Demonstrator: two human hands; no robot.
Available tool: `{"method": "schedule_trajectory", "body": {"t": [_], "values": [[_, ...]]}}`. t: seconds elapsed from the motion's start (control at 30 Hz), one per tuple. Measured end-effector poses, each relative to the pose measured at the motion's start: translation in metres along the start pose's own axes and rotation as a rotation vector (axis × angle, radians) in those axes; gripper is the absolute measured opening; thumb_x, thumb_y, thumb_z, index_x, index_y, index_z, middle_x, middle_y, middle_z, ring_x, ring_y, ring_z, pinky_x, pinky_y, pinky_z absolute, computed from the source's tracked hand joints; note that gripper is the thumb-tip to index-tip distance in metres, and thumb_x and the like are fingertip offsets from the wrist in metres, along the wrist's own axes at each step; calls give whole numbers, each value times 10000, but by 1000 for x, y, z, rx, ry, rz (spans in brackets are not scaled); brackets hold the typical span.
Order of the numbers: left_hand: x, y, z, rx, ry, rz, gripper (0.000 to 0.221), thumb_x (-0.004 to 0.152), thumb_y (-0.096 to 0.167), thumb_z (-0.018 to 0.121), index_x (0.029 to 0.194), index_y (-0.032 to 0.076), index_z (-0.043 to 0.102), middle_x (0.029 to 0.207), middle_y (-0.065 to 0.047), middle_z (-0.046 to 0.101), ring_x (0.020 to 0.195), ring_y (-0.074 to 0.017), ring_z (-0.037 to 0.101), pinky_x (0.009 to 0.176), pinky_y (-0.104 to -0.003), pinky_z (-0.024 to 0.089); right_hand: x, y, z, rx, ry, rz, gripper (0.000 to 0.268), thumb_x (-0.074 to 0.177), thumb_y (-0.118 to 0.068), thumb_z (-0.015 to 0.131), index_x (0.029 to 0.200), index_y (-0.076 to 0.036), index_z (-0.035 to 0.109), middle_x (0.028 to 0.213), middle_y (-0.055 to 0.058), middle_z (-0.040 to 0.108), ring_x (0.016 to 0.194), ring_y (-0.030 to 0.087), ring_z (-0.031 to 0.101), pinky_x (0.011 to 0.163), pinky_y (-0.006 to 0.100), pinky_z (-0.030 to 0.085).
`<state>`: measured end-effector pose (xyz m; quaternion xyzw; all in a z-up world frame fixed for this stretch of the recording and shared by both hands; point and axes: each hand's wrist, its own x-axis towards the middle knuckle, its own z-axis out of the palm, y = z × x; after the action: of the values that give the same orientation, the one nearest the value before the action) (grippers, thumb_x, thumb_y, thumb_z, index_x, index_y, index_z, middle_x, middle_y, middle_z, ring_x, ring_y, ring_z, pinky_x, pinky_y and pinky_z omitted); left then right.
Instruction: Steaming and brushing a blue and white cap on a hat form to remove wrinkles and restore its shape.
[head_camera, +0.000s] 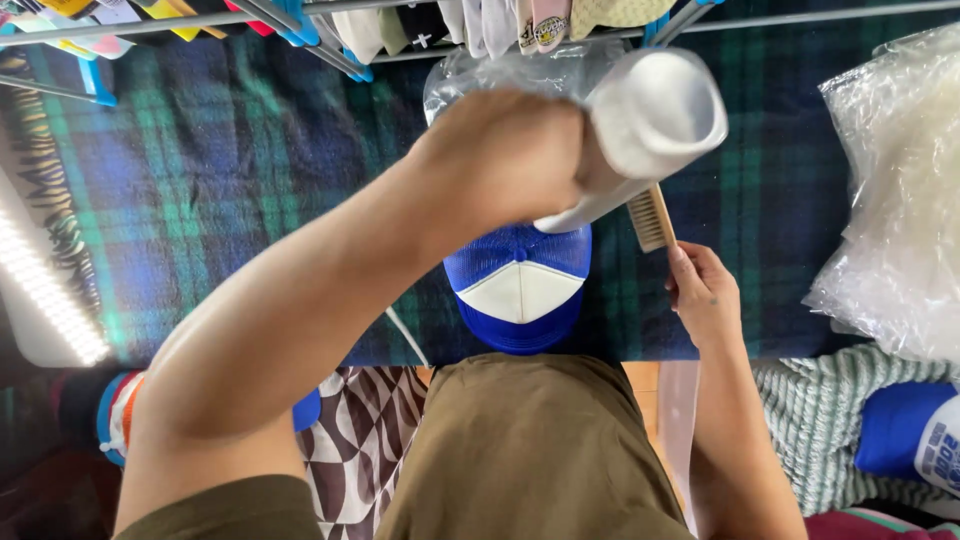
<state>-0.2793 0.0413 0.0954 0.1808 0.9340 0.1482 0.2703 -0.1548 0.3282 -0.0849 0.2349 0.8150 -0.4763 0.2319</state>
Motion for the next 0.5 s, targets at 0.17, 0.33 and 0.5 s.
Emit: {"method": "schedule_trajectory", "body": {"t": [0.17,0.33,0.5], "values": [[79,35,-25,364,-495,-66,494,979,336,562,1444,169,552,1398,-69,550,1254,-386,548,971,-553,502,-7,16,-6,72,19,-3,324,1098,-307,540,1271,-64,666,762,48,582,569,132,501,496,268,396],[132,45,-8,424,-534,-97,650,909,345,686,1502,180,474,1470,-130,518,1266,-426,572,997,-535,508,-33,21,-4,134,-1,-129,310,1083,-263,532,1242,-20,642,686,37,552,525,104,480,476,256,374],[156,33,13,352,-529,-80,675,906,329,708,1516,168,468,1461,-124,517,1233,-387,590,973,-504,540,-74,21,28,77,-94,-205,468,953,-356,623,1285,-29,675,910,63,692,704,131,592,546,265,471]]}}
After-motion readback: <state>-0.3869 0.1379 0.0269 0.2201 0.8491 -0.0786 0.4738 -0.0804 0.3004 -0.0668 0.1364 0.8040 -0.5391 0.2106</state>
